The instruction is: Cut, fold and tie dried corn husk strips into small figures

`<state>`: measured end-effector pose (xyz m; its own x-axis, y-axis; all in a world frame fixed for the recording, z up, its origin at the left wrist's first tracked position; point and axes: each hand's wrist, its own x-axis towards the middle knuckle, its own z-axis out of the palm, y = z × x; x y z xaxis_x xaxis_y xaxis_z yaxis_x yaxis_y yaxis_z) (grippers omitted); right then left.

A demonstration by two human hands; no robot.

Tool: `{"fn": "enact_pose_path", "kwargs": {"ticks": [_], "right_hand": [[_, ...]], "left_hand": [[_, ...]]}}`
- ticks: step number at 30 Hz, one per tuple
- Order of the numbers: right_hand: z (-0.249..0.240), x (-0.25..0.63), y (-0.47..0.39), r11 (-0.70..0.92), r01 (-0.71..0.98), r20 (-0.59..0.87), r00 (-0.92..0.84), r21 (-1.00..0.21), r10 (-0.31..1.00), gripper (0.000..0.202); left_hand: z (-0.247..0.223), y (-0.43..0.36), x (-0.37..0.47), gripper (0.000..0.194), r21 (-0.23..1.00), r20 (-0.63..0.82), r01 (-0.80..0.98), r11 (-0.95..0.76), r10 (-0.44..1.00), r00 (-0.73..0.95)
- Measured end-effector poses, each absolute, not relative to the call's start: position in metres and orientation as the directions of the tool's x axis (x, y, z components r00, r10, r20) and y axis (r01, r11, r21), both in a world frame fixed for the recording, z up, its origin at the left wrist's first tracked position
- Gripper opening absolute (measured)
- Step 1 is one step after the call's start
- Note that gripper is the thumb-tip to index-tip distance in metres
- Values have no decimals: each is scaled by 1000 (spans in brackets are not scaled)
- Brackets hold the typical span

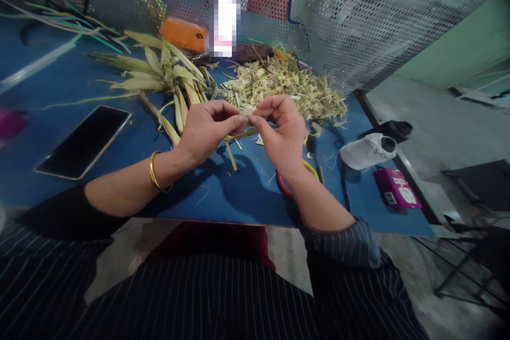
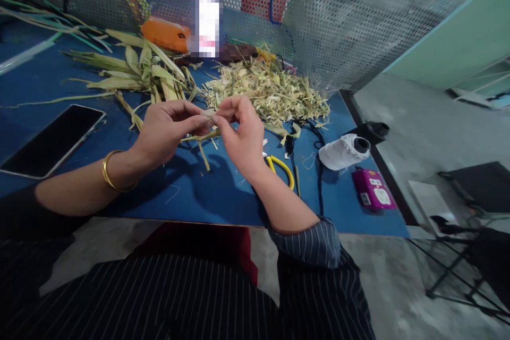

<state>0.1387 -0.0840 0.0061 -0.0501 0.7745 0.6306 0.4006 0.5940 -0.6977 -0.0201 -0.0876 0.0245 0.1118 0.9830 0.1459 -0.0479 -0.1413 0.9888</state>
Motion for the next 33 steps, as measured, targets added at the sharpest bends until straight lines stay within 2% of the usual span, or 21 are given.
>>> {"fn": "enact_pose_path", "kwargs": {"ticks": [6, 10, 13, 17, 24, 29, 33], "right_hand": [[4, 141, -82, 639, 413, 665, -101, -649, 740, 21], [9, 142, -83, 670, 502, 703, -161, -547, 693, 11], [11, 143, -84, 690, 543, 728, -194, -478, 657, 4], [10, 143, -83, 685, 559, 731, -192, -467, 655, 7], [11, 141, -85, 677, 531, 725, -158, -510, 670, 9], [12, 140, -86, 637, 482, 673, -123, -602, 729, 7], [12, 140, -86, 605, 474, 659, -66, -640, 749, 12]], "left_hand": [[24, -82, -23, 17, 984, -1, -177, 25, 990, 139], [27, -81, -25, 17, 967, -89, -222, 124, 983, 162], [28, -81, -25, 16, 960, -118, -230, 163, 973, 198], [27, -81, -25, 15, 959, -136, -218, 182, 968, 211], [25, -80, -24, 17, 979, -23, -194, 59, 983, 179], [28, -85, -23, 15, 992, 116, -64, -109, 987, 115], [32, -89, -22, 13, 984, 172, 29, -176, 977, 124]]}}
